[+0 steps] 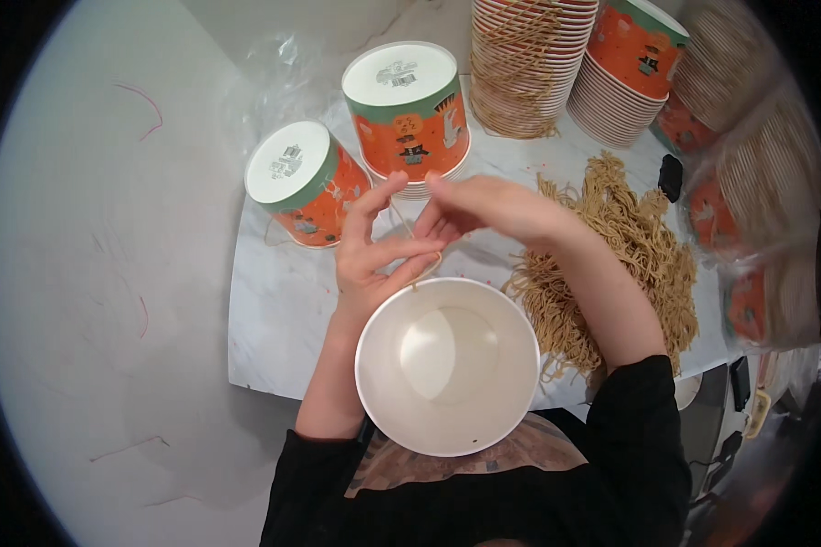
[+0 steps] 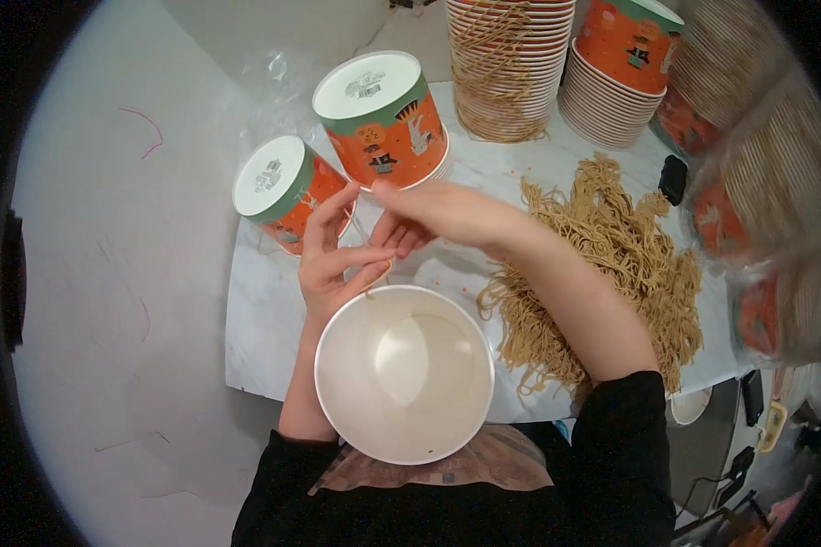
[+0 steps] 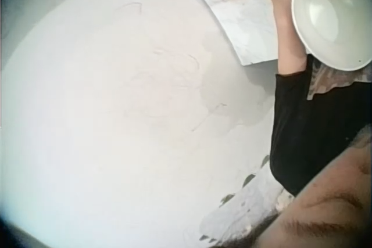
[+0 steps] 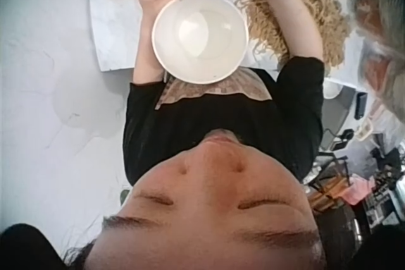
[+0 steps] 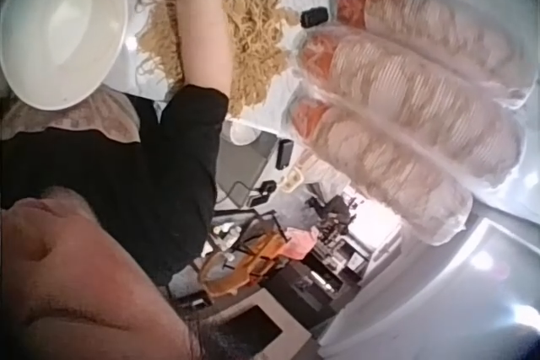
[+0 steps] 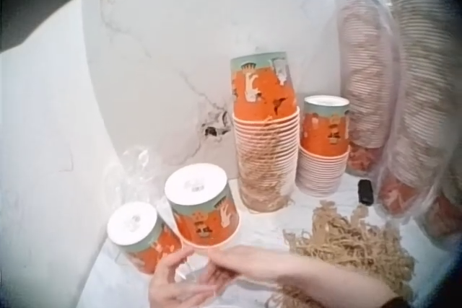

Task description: Attaching string handles to printed paper buckets for packaging.

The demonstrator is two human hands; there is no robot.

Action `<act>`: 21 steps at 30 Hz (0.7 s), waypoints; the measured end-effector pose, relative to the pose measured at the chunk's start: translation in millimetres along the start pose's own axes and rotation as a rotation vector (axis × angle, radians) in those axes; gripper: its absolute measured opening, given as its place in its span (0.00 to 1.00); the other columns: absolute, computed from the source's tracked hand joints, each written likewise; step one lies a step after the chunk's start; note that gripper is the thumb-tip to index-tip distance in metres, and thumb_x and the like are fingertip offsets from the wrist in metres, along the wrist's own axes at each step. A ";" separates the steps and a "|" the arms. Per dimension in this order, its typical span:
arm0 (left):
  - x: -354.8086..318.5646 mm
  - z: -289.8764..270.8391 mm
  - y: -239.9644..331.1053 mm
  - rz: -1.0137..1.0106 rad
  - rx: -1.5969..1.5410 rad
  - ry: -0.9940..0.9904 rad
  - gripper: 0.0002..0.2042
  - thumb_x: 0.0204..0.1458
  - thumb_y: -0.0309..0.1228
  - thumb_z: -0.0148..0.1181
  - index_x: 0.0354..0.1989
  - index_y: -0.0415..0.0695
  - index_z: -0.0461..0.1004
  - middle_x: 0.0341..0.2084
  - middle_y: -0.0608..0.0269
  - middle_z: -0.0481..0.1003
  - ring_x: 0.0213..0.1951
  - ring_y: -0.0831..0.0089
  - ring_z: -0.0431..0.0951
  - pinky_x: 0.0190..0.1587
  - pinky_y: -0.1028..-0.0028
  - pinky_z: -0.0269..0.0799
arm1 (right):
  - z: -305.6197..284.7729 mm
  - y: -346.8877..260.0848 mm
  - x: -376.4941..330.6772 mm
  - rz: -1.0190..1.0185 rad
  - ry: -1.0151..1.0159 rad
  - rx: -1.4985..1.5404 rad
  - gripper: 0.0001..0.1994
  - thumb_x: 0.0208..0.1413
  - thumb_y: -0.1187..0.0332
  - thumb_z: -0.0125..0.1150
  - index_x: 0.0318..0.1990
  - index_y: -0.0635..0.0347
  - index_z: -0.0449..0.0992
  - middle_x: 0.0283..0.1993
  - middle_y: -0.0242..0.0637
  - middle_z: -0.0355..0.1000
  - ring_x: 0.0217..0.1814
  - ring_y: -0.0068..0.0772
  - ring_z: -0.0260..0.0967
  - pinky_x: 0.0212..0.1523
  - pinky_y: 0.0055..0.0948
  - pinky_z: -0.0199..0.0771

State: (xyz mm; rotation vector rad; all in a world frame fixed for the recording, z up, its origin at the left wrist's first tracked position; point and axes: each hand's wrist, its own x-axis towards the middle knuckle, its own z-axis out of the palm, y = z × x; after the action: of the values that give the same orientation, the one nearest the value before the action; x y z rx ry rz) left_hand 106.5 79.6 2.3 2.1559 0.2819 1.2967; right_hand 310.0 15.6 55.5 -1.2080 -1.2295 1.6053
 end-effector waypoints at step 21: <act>-2.1 -1.4 -9.5 -0.220 0.029 -0.295 0.07 0.40 0.25 0.74 0.29 0.46 0.84 0.65 0.50 0.66 0.64 0.52 0.68 0.64 0.55 0.63 | -70.3 -35.5 -45.9 -0.701 0.477 0.719 0.10 0.68 0.66 0.51 0.42 0.64 0.73 0.29 0.26 0.65 0.31 0.23 0.63 0.46 0.31 0.74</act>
State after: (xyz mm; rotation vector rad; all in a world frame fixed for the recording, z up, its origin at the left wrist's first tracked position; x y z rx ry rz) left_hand 105.4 86.8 -4.4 2.2321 0.4050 0.8457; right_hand 390.7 -1.8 94.3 -0.5431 -0.5688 0.9941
